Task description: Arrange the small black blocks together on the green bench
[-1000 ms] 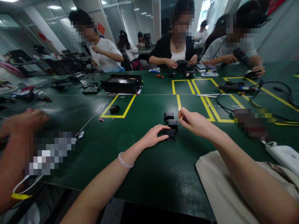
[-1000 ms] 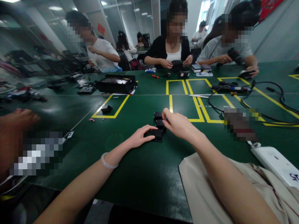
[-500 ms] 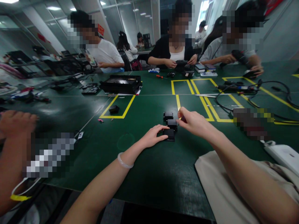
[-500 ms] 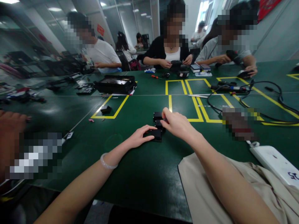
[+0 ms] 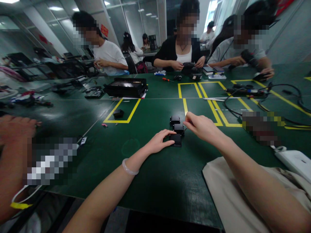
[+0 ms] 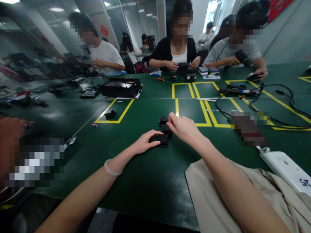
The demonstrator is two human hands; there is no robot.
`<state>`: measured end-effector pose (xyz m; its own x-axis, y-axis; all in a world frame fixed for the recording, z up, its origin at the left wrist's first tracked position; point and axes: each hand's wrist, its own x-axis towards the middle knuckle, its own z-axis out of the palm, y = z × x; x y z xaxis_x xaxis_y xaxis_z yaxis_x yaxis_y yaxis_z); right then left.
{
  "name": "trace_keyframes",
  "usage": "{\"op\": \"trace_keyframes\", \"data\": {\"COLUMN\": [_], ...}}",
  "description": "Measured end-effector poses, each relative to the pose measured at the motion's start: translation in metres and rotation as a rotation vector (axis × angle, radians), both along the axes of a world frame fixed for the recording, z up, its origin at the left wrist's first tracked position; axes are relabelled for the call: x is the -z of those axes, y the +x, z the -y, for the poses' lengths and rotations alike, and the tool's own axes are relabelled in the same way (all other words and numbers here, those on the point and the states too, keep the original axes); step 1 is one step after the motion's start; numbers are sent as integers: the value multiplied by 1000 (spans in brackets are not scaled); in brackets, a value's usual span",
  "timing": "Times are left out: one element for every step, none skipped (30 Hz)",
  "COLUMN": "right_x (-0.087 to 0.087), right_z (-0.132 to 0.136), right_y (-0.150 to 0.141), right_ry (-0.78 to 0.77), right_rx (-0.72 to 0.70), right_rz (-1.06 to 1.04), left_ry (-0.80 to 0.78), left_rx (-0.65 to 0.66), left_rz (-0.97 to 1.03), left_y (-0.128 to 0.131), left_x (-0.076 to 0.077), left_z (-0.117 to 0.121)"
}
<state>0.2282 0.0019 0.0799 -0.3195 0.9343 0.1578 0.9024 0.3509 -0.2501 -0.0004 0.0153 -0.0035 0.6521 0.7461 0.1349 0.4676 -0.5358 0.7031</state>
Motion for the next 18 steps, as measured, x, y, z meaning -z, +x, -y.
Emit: {"op": "trace_keyframes", "data": {"right_x": [0, 1, 2, 3, 3, 4, 4, 5, 5, 5, 5, 6, 6, 7, 8, 9, 10, 11], "right_z": [0, -1, -2, -2, -3, -4, -5, -5, -6, -6, -6, -6, -7, -7, -7, -8, -8, -8], "right_y": [0, 1, 2, 2, 3, 3, 3, 2, 1, 0, -1, -2, -3, -4, -5, -6, -7, -9], "right_ry": [-4, -10, -17, -23, -26, -27, -25, -24, -22, -20, -16, -9, 0, 11, 19, 24, 27, 29], "right_rx": [-7, -18, -30, -40, -46, -45, -38, -29, -20, -11, -2, 6, 15, 24, 34, 42, 51, 61], "right_rz": [0, -12, -31, -54, -76, -93, -109, -122, -135, -147, -158, -166, -172, -177, -182, -186, -186, -178], "left_ry": [2, 3, 3, 3, 3, 2, 0, -3, -6, -9, -11, -12, -11, -10, -8, -6, -5, -4], "left_rx": [2, 3, 3, 2, 1, 0, -1, -3, -5, -8, -10, -11, -11, -8, -6, -4, -3, -3], "left_rz": [2, 3, 3, 2, 2, 1, 0, -2, -5, -8, -9, -9, -6, -3, 1, 4, 4, 2], "left_y": [0, 0, 0, 0, 0, 0, 0, 0, 0, 0, -1, -1, -1, -2, -2, -2, -3, -3], "left_x": [0, 0, 0, 0, 0, 0, 0, 0, 0, 0, 0, 0, 0, 0, 0, 0, 0, 0], "left_z": [0, 0, 0, 0, 0, 0, 0, 0, 0, 0, 0, 0, 0, 0, 0, 0, 0, 0]}}
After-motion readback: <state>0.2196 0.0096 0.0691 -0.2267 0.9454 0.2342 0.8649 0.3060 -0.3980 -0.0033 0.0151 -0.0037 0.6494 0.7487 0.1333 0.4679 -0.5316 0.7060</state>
